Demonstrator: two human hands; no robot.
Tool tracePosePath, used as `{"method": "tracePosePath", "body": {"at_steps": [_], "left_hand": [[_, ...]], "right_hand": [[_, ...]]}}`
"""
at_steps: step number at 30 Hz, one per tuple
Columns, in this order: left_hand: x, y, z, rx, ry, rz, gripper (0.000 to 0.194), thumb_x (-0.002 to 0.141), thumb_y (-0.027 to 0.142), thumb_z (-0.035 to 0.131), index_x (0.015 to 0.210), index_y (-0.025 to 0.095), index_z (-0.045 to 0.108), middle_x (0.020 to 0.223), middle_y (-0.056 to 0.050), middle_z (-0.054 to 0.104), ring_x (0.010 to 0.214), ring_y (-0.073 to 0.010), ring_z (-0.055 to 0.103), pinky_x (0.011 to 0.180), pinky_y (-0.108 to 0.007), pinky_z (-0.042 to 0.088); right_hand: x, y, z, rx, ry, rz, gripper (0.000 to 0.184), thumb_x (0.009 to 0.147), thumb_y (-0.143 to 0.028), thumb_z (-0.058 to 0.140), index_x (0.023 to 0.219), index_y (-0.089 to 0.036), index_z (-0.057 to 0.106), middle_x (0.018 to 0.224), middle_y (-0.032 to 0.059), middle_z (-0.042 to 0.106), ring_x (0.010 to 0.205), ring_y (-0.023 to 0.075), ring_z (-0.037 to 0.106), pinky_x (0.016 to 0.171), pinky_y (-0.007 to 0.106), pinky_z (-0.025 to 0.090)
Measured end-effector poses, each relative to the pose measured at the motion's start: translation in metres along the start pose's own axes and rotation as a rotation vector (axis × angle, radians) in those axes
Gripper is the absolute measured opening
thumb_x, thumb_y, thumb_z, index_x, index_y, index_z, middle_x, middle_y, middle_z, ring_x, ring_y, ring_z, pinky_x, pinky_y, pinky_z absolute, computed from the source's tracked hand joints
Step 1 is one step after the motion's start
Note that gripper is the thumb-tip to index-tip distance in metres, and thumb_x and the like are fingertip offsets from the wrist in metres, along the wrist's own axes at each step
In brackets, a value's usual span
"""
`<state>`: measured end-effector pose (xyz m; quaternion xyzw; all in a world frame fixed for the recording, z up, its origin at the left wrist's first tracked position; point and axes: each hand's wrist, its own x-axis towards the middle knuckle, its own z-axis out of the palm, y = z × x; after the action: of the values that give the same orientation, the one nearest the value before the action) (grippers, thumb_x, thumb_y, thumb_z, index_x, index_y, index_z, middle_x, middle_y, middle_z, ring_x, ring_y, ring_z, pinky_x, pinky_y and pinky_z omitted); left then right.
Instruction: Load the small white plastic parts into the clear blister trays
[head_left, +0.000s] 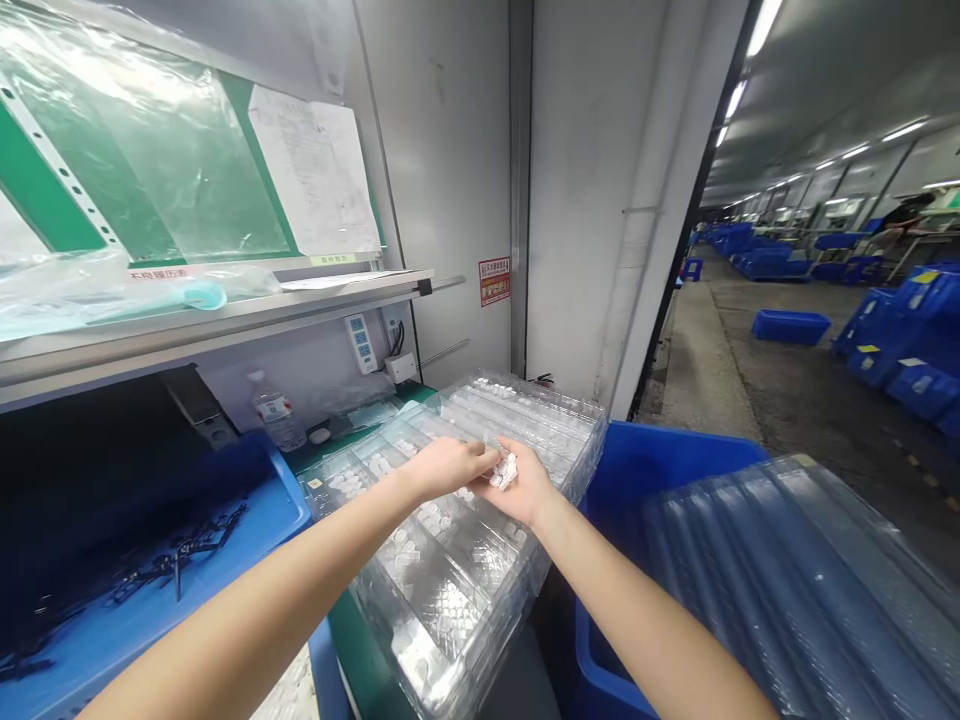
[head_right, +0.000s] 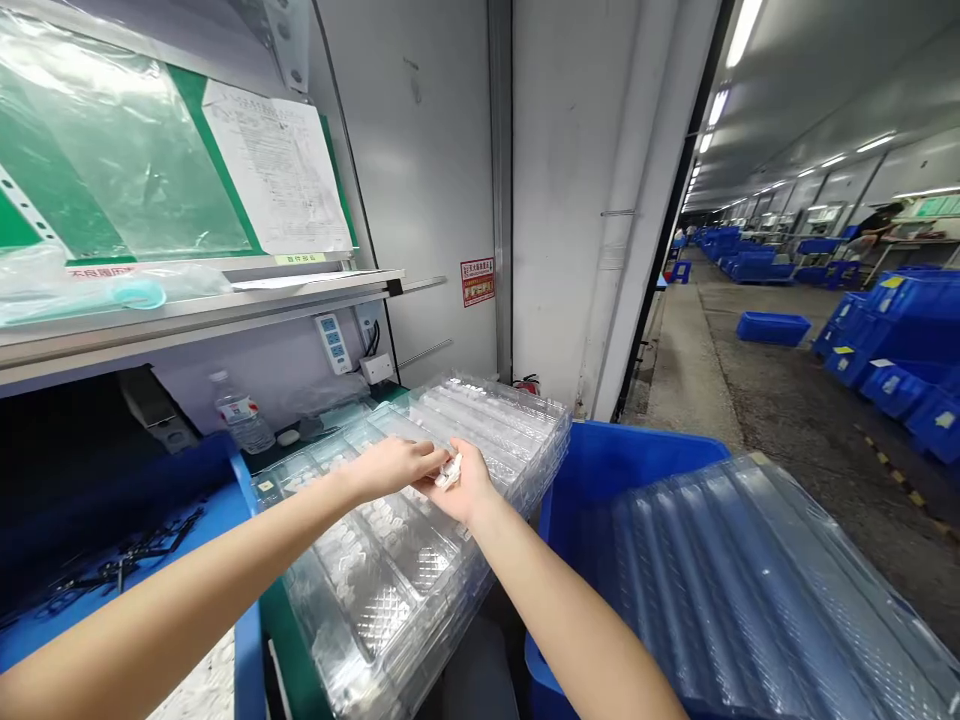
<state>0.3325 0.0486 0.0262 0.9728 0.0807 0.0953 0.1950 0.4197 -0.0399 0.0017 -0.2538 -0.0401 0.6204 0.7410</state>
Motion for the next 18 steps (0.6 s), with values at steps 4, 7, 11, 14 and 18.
{"method": "tracePosePath", "body": {"at_steps": [4, 7, 11, 14, 18], "left_hand": [[0.007, -0.01, 0.003, -0.158, 0.062, -0.05, 0.011, 0.069, 0.015, 0.053, 0.064, 0.02, 0.045, 0.056, 0.004, 0.043, 0.048, -0.01, 0.037, 0.049, -0.021, 0.025], [0.009, -0.013, 0.006, -0.322, 0.134, -0.135, 0.015, 0.079, 0.029, 0.042, 0.068, 0.02, 0.038, 0.054, 0.004, 0.042, 0.048, -0.0104, 0.04, 0.047, -0.019, 0.029], [0.012, -0.009, 0.017, -0.554, 0.114, -0.246, 0.023, 0.084, 0.037, 0.024, 0.071, 0.02, 0.033, 0.049, 0.006, 0.034, 0.039, -0.0083, 0.034, 0.039, -0.018, 0.028], [0.015, -0.003, 0.026, -0.659, 0.024, -0.275, 0.026, 0.079, 0.044, 0.036, 0.075, 0.018, 0.037, 0.048, 0.006, 0.037, 0.039, -0.0077, 0.035, 0.037, -0.018, 0.028], [0.019, -0.001, 0.033, -0.676, 0.021, -0.304, 0.038, 0.065, 0.047, 0.06, 0.074, 0.019, 0.037, 0.042, 0.008, 0.038, 0.036, -0.0077, 0.034, 0.034, -0.017, 0.025]], "right_hand": [[0.002, -0.009, -0.011, 0.001, 0.031, 0.014, 0.026, 0.082, -0.026, 0.032, 0.075, -0.012, 0.053, 0.057, 0.0064, 0.056, 0.058, 0.0183, 0.056, 0.063, 0.038, 0.048], [0.0, -0.016, -0.017, 0.013, 0.057, -0.006, 0.031, 0.081, -0.027, 0.034, 0.097, -0.007, 0.051, 0.077, 0.0127, 0.061, 0.072, 0.0206, 0.059, 0.066, 0.037, 0.048], [-0.003, -0.02, -0.018, 0.041, 0.065, -0.049, 0.043, 0.08, -0.031, 0.036, 0.114, -0.005, 0.041, 0.092, 0.0164, 0.061, 0.083, 0.0237, 0.059, 0.067, 0.039, 0.047], [-0.001, -0.019, -0.017, 0.063, 0.048, -0.079, 0.05, 0.079, -0.035, 0.035, 0.118, -0.004, 0.037, 0.096, 0.0187, 0.06, 0.083, 0.0253, 0.059, 0.064, 0.041, 0.048], [0.001, -0.02, -0.018, 0.082, 0.027, -0.105, 0.055, 0.079, -0.039, 0.034, 0.121, -0.003, 0.034, 0.1, 0.02, 0.057, 0.084, 0.0257, 0.058, 0.061, 0.039, 0.049]]}}
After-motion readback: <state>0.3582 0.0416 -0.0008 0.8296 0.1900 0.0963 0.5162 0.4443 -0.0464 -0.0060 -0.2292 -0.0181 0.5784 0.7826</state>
